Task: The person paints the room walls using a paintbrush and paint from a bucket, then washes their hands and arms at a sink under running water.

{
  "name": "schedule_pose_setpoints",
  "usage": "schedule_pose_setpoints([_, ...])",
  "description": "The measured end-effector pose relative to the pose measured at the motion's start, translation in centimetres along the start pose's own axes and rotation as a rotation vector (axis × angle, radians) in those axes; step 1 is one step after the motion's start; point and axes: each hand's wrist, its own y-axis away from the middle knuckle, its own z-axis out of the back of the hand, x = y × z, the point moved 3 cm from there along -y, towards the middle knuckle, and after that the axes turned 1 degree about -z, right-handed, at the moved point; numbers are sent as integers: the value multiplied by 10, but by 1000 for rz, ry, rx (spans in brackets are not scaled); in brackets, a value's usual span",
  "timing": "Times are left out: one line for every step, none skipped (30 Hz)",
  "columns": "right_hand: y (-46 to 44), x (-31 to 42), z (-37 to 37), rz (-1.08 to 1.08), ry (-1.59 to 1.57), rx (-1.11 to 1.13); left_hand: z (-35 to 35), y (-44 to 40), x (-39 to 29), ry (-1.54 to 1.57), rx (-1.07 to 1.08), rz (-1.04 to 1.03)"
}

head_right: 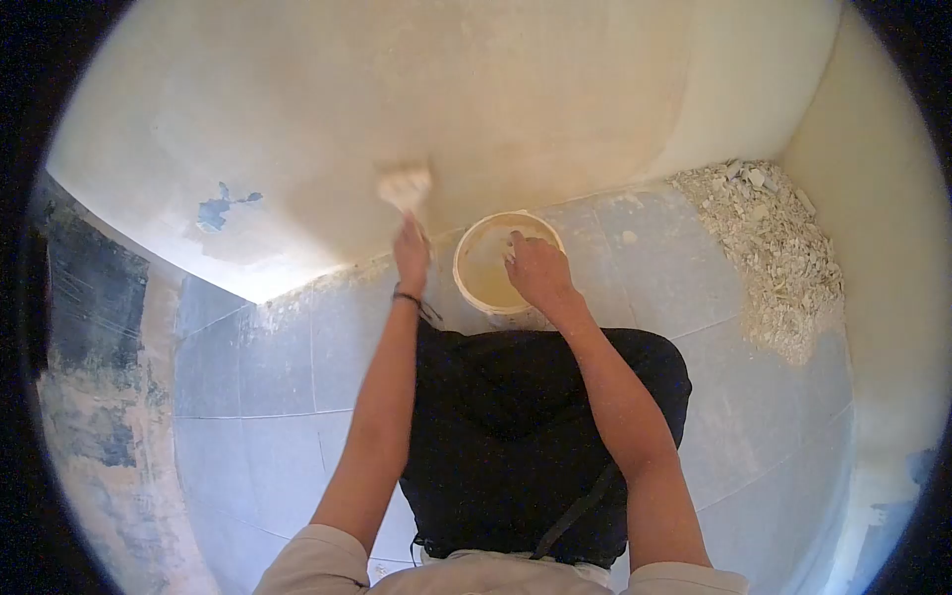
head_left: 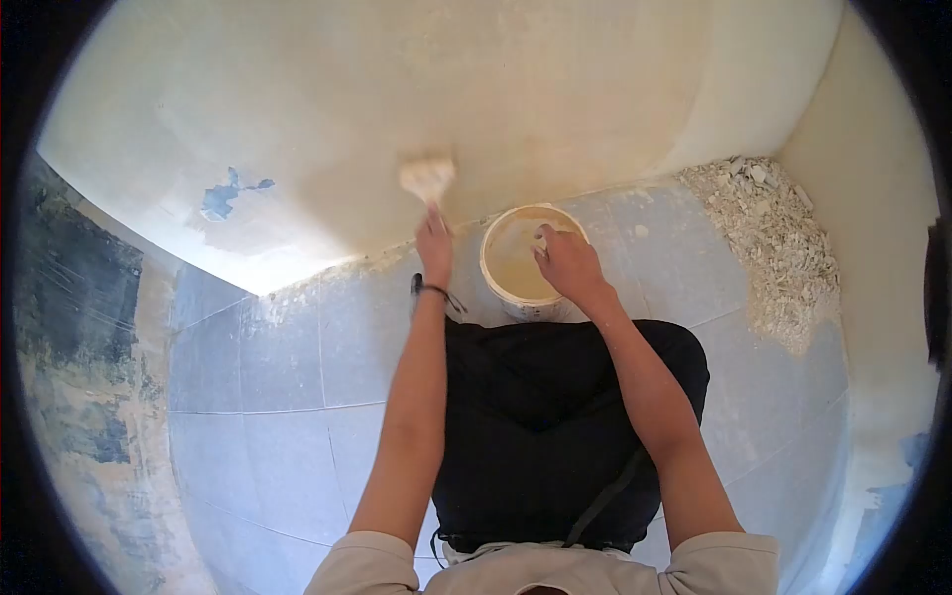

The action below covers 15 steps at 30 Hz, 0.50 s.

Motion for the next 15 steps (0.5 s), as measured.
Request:
schedule_pose_setpoints([1, 3, 3, -2, -2, 4, -9, 30, 22, 115, 106, 350])
schedule_pose_setpoints([2, 4, 5, -6, -4, 10, -19, 52, 39, 230, 213, 702])
schedule_pose_setpoints([2, -8, 9, 6, 33, 10, -49, 66, 54, 330, 206, 795])
schedule_pose_setpoints([3, -3, 5, 11, 12, 3, -48, 70, 68, 373, 194, 872])
schedule_pose_setpoints([4, 1, 4, 19, -6, -5, -48, 74, 80, 420, 179, 948])
schedule_pose_setpoints([3, 1, -2, 39, -26, -30, -48, 71, 82, 452, 138, 962])
schedule_pose_setpoints([3, -2, -11, 58, -44, -58, -50, 67, 81, 487, 99, 971])
schedule_pose_setpoints([2, -6, -17, 76, -60, -86, -53, 64, 80, 523, 64, 982])
schedule_pose_setpoints([-1, -4, -17, 83, -108, -85, -54, 61, 70, 548, 88, 935])
schedule_pose_setpoints([-2, -1, -19, 90, -159, -81, -48, 59, 51, 570, 112, 888])
schedule_pose_setpoints([-4, 3, -22, 96, -208, -74, -41, 57, 32, 592, 135, 845])
schedule_pose_setpoints([-4, 10, -19, 60, -294, -38, -29, 55, 10, 614, 161, 799])
schedule_pose_setpoints([-2, 20, -12, 24, -380, -1, -14, 52, -14, 635, 186, 752])
schedule_pose_setpoints([-3, 29, -9, -12, -465, 32, -2, 49, -35, 657, 212, 703])
schedule_pose_setpoints([-3, 36, -10, -17, -545, -17, 6, 49, -49, 617, 207, 611])
